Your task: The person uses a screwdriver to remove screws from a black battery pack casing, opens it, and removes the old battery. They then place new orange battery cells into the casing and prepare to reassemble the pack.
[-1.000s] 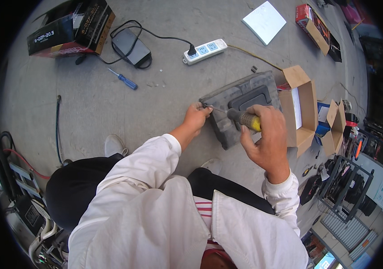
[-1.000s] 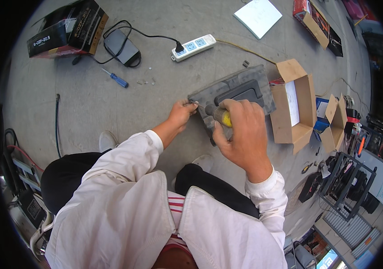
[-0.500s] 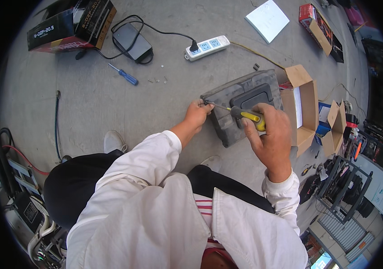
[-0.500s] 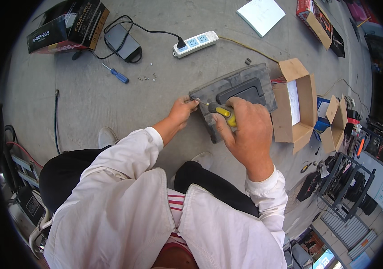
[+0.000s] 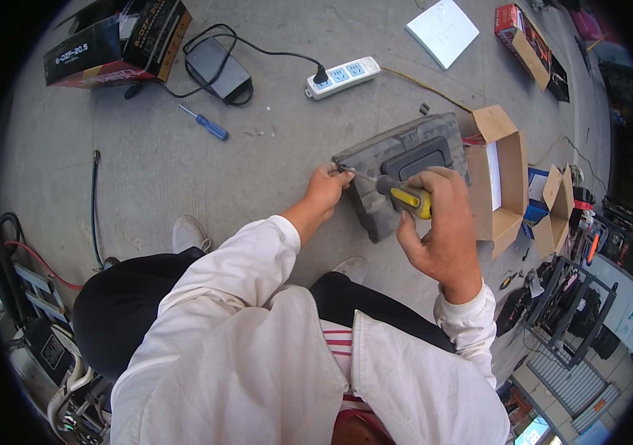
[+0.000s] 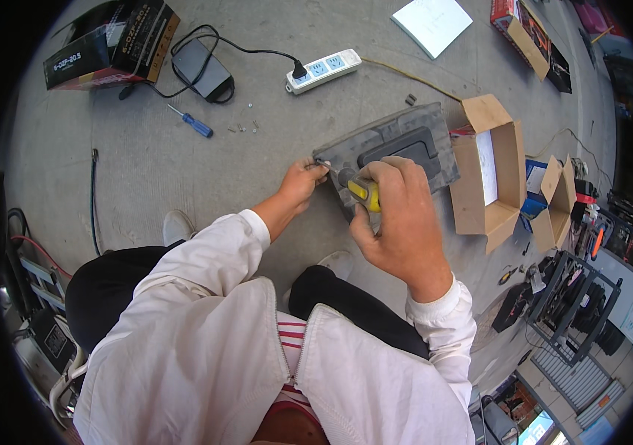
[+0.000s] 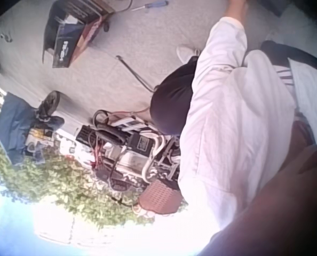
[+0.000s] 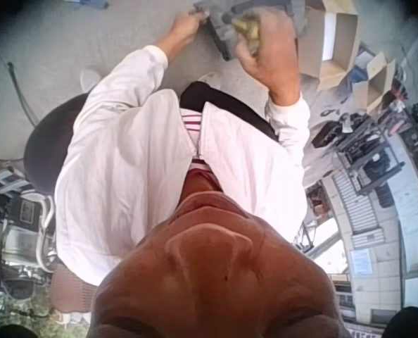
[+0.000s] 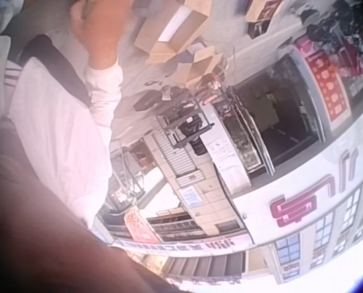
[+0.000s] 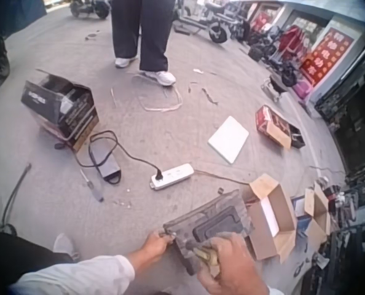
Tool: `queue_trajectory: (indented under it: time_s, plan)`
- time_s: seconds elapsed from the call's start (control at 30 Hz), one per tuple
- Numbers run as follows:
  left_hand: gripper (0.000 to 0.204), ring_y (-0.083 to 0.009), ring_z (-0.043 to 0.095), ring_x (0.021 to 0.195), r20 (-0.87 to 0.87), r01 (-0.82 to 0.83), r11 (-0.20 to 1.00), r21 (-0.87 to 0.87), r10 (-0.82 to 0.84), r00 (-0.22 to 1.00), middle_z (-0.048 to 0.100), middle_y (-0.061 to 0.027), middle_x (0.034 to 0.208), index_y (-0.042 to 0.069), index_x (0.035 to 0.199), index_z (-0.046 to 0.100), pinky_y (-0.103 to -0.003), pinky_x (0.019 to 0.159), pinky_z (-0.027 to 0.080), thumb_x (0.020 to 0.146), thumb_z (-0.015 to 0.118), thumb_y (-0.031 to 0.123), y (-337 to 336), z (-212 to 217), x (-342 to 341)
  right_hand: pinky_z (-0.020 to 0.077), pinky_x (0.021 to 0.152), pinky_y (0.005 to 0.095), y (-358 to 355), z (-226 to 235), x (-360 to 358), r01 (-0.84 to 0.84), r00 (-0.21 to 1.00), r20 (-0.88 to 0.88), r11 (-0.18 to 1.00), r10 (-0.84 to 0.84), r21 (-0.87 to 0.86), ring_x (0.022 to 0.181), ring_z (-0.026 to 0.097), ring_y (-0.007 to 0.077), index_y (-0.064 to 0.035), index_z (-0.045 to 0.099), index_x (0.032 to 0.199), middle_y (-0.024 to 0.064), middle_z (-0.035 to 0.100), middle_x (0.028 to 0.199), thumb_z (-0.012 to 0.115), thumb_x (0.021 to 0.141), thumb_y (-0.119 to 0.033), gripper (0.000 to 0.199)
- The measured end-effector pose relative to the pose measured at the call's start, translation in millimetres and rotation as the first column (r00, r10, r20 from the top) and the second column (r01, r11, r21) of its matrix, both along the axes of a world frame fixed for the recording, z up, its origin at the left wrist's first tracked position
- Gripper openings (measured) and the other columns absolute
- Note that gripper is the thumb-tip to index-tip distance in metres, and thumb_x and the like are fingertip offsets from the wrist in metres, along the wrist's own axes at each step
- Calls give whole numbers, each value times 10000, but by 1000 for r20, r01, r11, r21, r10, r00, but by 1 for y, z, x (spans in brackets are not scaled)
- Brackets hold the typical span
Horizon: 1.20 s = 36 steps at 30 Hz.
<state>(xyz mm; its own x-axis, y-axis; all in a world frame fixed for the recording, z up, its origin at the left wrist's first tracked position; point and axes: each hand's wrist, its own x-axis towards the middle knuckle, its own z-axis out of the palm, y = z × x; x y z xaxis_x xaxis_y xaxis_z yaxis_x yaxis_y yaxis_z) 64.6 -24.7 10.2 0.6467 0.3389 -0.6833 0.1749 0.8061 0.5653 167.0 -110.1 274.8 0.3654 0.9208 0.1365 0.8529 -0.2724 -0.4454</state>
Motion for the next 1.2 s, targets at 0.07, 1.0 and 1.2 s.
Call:
queue_trajectory:
  time_s: [0.07,1.0,1.2]
  plan:
    - [211,-112,582,852,0,-8,1000,-5,8,1000,670,-29,965,8,1125,646,-278,814,485,966,698,137,-1,0,-1,461,794,418,0,2,-1,22,1000,7,997,-21,-71,860,593,346,-45,587,1134,144,623,969,777,761,-143,430]
    - [205,-135,594,904,-4,28,1000,-9,-28,1000,671,-40,1005,10,1157,636,-303,868,488,974,660,99,0,-3,-1,460,812,433,-1,1,0,43,999,32,999,-43,-16,971,584,348,-40,584,1132,133,619,1034,771,749,-100,430]
    - [207,-131,590,899,5,19,1000,-14,-19,1000,670,-36,998,14,1156,638,-302,865,488,970,667,101,0,-4,-2,459,806,432,-4,-1,4,-5,998,61,999,8,-40,934,587,347,-40,589,1123,132,625,1010,790,743,-126,438]
